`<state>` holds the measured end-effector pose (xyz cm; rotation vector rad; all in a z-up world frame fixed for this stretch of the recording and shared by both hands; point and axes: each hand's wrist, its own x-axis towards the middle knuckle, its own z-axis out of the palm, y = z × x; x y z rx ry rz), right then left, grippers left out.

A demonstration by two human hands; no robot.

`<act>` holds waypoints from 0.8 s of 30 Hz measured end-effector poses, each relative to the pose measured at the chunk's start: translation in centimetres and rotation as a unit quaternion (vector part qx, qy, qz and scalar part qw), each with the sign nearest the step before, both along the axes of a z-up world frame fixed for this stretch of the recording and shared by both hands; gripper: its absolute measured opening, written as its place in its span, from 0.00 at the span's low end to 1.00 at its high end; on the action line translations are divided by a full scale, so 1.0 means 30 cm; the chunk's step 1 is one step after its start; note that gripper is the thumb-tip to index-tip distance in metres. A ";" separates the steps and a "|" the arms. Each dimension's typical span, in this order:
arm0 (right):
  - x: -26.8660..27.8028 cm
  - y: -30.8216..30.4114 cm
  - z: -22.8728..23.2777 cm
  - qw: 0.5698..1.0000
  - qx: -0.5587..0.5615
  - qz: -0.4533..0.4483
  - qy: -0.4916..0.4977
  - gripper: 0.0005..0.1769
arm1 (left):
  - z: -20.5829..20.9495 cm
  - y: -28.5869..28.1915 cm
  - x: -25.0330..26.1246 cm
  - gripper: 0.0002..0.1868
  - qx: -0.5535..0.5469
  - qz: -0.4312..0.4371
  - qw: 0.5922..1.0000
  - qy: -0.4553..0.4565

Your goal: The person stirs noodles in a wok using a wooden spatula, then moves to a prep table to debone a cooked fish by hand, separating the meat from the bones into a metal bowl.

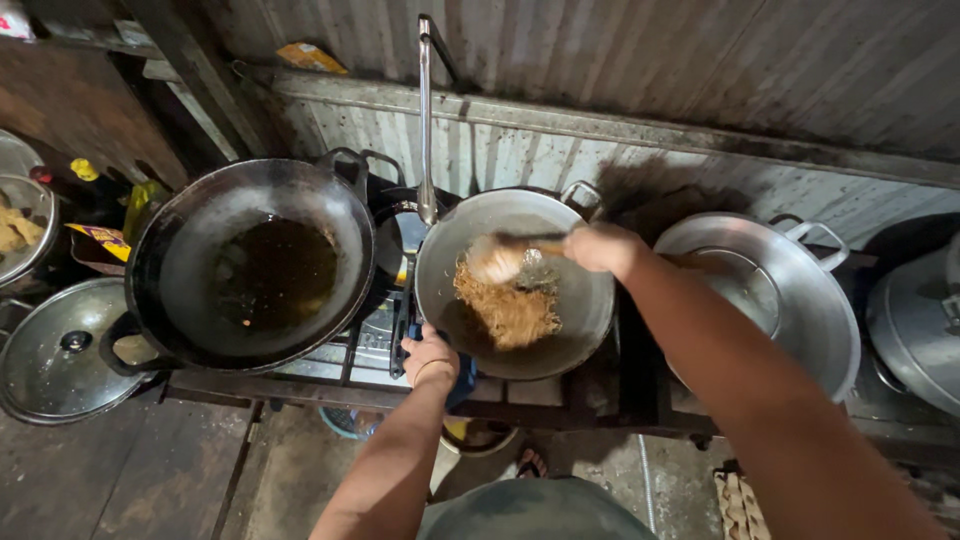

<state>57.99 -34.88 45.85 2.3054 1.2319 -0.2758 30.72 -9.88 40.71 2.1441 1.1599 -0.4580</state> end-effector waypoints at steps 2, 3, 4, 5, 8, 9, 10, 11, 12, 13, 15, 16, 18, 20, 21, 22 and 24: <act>-0.007 0.045 0.020 0.992 0.066 -0.108 -0.018 0.13 | -0.005 0.002 0.002 0.32 0.005 -0.002 1.000 -0.004; -0.039 0.090 0.042 0.969 0.106 -0.224 -0.006 0.15 | -0.010 0.001 0.002 0.32 0.011 -0.006 1.000 -0.004; -0.079 0.128 0.070 0.930 0.146 -0.336 0.007 0.16 | -0.015 0.001 0.002 0.32 0.017 -0.011 1.000 -0.004; -0.121 0.153 0.090 0.936 0.143 -0.322 0.009 0.16 | -0.016 0.002 0.005 0.32 0.016 -0.014 1.000 -0.001; -0.240 0.204 0.110 0.934 0.146 -0.320 0.066 0.17 | -0.016 0.004 -0.001 0.31 0.012 -0.024 1.000 0.003; -0.267 0.220 0.117 0.918 0.153 -0.346 0.119 0.17 | -0.013 0.007 -0.005 0.31 0.012 -0.027 1.000 -0.001; -0.284 0.228 0.131 0.899 0.160 -0.370 0.172 0.18 | -0.011 0.009 -0.006 0.32 0.012 -0.031 0.999 -0.005; -0.287 0.216 0.154 0.909 0.140 -0.341 0.197 0.18 | -0.011 0.006 -0.006 0.33 0.011 -0.034 0.999 -0.003; -0.286 0.196 0.181 0.917 0.119 -0.311 0.222 0.18 | -0.012 0.003 -0.007 0.34 0.010 -0.037 0.999 -0.002; -0.289 0.188 0.200 0.923 0.099 -0.279 0.247 0.19 | -0.014 0.005 -0.010 0.35 0.011 -0.039 0.999 0.000; -0.305 0.150 0.233 0.942 0.088 -0.216 0.240 0.21 | -0.015 0.005 -0.009 0.29 -0.003 -0.022 1.000 0.005; -0.298 0.133 0.256 0.951 0.084 -0.183 0.233 0.22 | -0.013 0.008 0.000 0.26 -0.010 -0.013 1.000 0.004; -0.282 0.108 0.291 0.956 0.095 -0.176 0.217 0.23 | -0.019 0.008 -0.010 0.30 0.005 -0.024 1.000 -0.009; -0.276 0.082 0.327 0.953 0.087 -0.196 0.215 0.22 | -0.023 0.002 -0.017 0.32 0.010 -0.032 0.999 -0.012; -0.271 0.070 0.347 0.947 0.074 -0.223 0.221 0.21 | -0.023 0.004 -0.014 0.33 0.009 -0.034 0.999 -0.009; -0.277 0.063 0.359 0.945 0.060 -0.240 0.214 0.19 | -0.023 0.006 -0.014 0.33 0.009 -0.036 0.999 -0.006; -0.312 0.058 0.355 0.957 0.021 -0.232 0.173 0.17 | -0.020 0.004 -0.013 0.32 0.007 -0.030 1.000 -0.003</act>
